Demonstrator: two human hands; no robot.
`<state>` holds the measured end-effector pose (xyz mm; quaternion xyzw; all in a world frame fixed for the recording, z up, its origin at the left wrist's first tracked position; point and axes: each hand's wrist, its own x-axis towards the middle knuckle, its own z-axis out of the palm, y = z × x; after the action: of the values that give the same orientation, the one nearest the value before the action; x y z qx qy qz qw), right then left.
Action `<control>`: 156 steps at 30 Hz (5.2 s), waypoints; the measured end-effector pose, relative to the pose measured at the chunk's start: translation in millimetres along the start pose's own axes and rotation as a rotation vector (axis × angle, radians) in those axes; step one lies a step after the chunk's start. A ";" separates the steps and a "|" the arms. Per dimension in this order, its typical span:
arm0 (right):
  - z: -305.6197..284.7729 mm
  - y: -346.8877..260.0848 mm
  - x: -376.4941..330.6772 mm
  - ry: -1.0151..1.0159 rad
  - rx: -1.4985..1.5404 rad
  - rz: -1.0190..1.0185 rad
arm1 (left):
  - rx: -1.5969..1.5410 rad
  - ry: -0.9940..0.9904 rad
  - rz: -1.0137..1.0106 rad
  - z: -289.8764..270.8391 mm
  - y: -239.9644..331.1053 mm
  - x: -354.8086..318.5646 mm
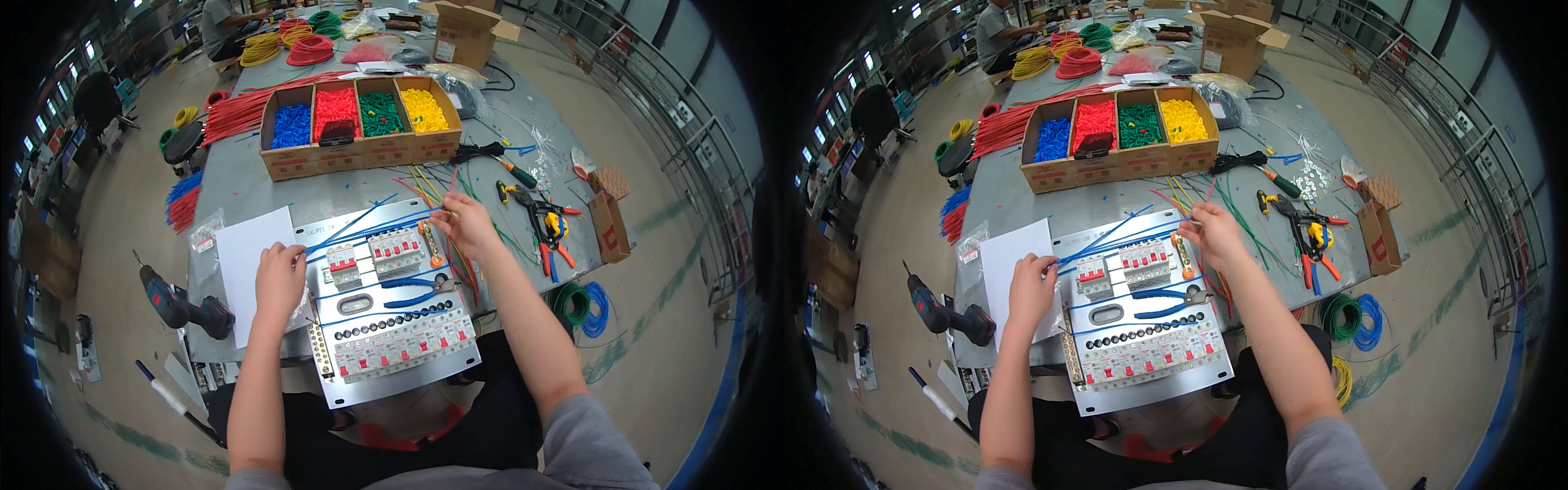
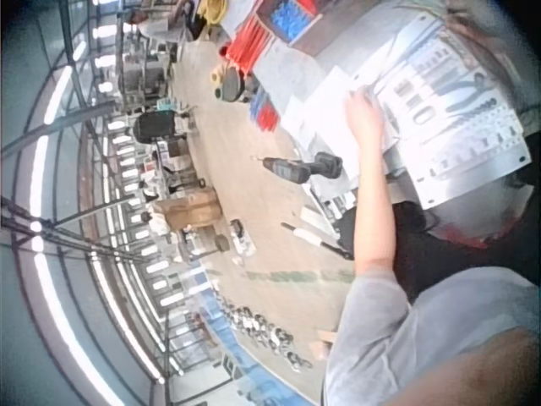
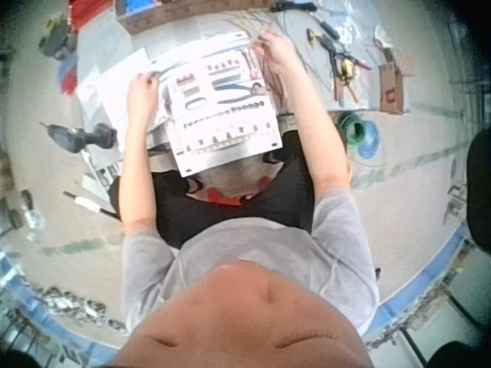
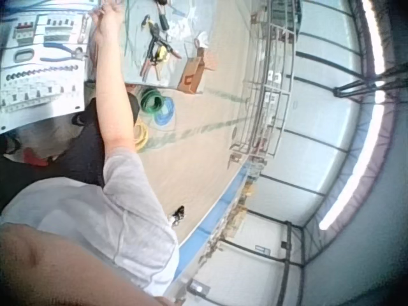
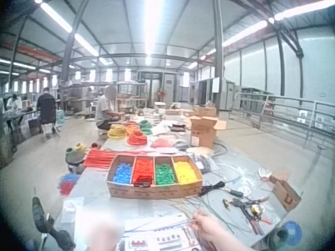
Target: The person assembles an electrical panel by inserting colored wires into terminal blocks. They handle blue, red, and green wires, stripping ends and securing them into the panel's connectors.
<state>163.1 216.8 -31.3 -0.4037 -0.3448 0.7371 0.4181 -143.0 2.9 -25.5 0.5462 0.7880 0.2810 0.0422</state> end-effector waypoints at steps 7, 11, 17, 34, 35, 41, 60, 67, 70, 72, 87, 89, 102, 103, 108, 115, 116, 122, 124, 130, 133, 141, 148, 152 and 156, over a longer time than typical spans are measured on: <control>18.1 1.8 -11.6 0.146 -0.508 -0.151 | 0.169 -0.087 -0.013 16.5 -35.1 14.6; -5.0 -6.8 -9.7 0.166 -0.960 -0.507 | 0.172 0.002 0.042 20.9 -33.5 13.3; -13.1 -25.8 -35.3 0.083 -1.062 -0.420 | 0.074 -0.193 0.168 -6.9 34.2 -5.7; -3.6 -33.8 -59.2 0.010 -1.179 -0.382 | 0.236 -0.462 0.410 28.4 52.0 -54.8; -2.4 -35.4 -59.3 0.019 -1.175 -0.371 | 0.193 -0.463 0.371 25.2 51.4 -52.3; -21.9 -40.3 -44.6 0.013 -0.953 -0.407 | -0.413 -0.515 -0.065 -16.9 63.2 -30.3; 40.9 -44.0 -68.3 -0.389 -0.236 -0.112 | -1.090 -0.427 -0.115 24.1 130.5 -10.9; 37.7 -36.7 -68.4 -0.416 -0.156 -0.127 | -1.043 -0.535 -0.132 32.0 126.5 -24.3; 45.5 -29.3 -79.3 -0.448 -0.202 -0.012 | -0.932 -0.447 -0.066 37.8 124.6 -29.8; 46.1 -27.2 -79.4 -0.455 -0.158 -0.006 | -0.932 -0.423 -0.051 39.7 127.5 -31.7; 50.9 -28.6 -76.8 -0.594 -0.062 0.013 | -1.679 -0.952 -0.443 19.3 129.0 -35.4; 53.8 -24.3 -77.8 -0.583 -0.074 -0.001 | -1.735 -0.899 -0.482 25.8 130.6 -38.2; 66.6 3.9 -85.1 -0.397 -0.064 -0.096 | -1.518 -0.641 -0.453 35.7 127.4 -46.1; 66.6 3.9 -85.1 -0.386 -0.066 -0.115 | -1.505 -0.630 -0.441 36.7 127.9 -46.3; 65.1 -0.5 -82.4 -0.381 -0.101 -0.095 | -1.322 -0.556 -0.395 39.2 127.1 -46.9; 66.4 7.9 -80.3 -0.337 -0.171 -0.196 | -0.975 -0.404 -0.274 45.9 123.0 -48.3; 64.6 7.1 -78.5 -0.331 -0.152 -0.172 | -0.923 -0.371 -0.229 48.0 121.3 -48.2; 45.9 -13.6 -59.3 -0.246 -0.030 -0.123 | -0.598 -0.293 -0.033 30.3 126.1 -48.3; 45.7 -13.2 -60.3 -0.256 -0.056 -0.172 | -0.566 -0.302 -0.025 29.3 125.6 -49.6; 45.4 -11.1 -62.1 -0.252 -0.165 -0.235 | -0.457 -0.334 -0.021 27.2 126.1 -52.8; 42.6 -11.2 -59.7 -0.266 -0.167 -0.231 | -0.420 -0.325 -0.007 25.5 128.2 -53.9; 37.0 -27.0 -61.7 -0.233 -0.177 -0.268 | -0.430 -0.343 -0.031 16.8 125.2 -53.6; 35.1 -20.4 -60.0 -0.196 -0.189 -0.336 | -0.429 -0.317 0.014 16.9 122.0 -56.6; 34.3 -18.2 -58.3 -0.225 -0.047 -0.266 | -0.436 -0.343 0.009 16.9 118.4 -58.2; 36.6 -13.3 -63.2 -0.320 0.067 -0.034 | -0.479 -0.364 -0.047 11.9 121.9 -58.4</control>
<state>155.8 159.5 15.3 -0.2612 -0.3891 0.7959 0.3832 -13.2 -14.2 10.1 0.5438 0.6912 0.3553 0.3168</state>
